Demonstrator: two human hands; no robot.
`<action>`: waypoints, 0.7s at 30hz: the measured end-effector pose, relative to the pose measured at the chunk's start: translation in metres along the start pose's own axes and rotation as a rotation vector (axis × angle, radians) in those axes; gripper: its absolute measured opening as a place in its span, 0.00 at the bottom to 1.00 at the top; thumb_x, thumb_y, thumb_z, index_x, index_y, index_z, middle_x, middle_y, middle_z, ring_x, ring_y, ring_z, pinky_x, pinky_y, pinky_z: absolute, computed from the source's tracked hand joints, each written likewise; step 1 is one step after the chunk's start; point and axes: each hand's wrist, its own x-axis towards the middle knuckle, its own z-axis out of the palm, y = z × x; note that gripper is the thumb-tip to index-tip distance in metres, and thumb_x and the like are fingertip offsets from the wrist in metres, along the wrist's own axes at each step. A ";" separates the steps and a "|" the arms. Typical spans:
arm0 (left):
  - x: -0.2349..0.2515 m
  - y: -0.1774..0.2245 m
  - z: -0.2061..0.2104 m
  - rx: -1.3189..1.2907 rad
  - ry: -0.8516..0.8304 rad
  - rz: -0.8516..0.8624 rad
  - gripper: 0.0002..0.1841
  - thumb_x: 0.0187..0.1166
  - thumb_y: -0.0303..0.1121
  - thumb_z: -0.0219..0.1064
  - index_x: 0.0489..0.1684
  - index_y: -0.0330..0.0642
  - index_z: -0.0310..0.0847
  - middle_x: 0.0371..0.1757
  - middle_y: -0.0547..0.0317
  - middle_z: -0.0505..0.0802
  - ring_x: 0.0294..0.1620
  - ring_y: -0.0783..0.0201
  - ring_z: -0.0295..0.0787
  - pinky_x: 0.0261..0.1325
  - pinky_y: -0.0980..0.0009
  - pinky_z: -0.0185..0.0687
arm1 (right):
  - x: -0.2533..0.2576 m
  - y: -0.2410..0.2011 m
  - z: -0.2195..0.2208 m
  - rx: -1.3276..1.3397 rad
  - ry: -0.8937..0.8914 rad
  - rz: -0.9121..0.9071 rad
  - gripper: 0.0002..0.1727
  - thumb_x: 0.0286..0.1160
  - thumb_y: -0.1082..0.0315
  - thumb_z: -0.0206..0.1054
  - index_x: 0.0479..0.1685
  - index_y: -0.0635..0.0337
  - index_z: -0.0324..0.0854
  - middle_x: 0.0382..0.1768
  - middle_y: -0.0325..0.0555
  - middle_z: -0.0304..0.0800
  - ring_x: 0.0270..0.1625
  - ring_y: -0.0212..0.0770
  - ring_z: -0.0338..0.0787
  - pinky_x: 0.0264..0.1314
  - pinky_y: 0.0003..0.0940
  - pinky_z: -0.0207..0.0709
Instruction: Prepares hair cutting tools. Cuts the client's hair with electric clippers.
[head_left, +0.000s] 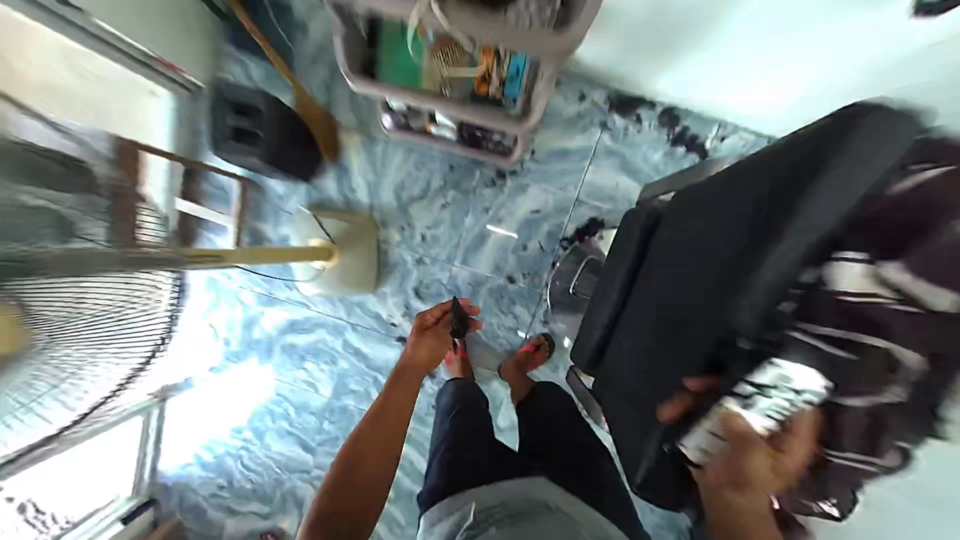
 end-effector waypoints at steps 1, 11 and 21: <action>-0.013 0.045 0.018 -0.056 -0.060 0.043 0.18 0.91 0.29 0.46 0.63 0.31 0.82 0.55 0.45 0.96 0.51 0.53 0.96 0.60 0.54 0.92 | 0.002 -0.001 0.003 0.017 0.005 -0.036 0.38 0.75 0.55 0.74 0.83 0.44 0.57 0.51 0.41 0.95 0.33 0.45 0.95 0.29 0.42 0.93; -0.031 0.258 0.122 -0.056 -0.508 0.254 0.20 0.83 0.54 0.62 0.47 0.49 0.91 0.48 0.47 0.97 0.55 0.47 0.95 0.66 0.49 0.87 | -0.004 -0.021 0.016 -0.034 0.074 -0.041 0.46 0.71 0.68 0.65 0.90 0.71 0.44 0.53 0.53 0.90 0.30 0.42 0.94 0.31 0.42 0.94; 0.098 0.402 0.149 1.079 -0.025 0.498 0.17 0.88 0.37 0.63 0.64 0.33 0.83 0.54 0.46 0.93 0.54 0.57 0.91 0.64 0.54 0.85 | -0.006 -0.042 0.035 -0.357 0.188 0.020 0.46 0.69 0.70 0.67 0.86 0.83 0.47 0.68 0.72 0.78 0.55 0.37 0.92 0.57 0.37 0.90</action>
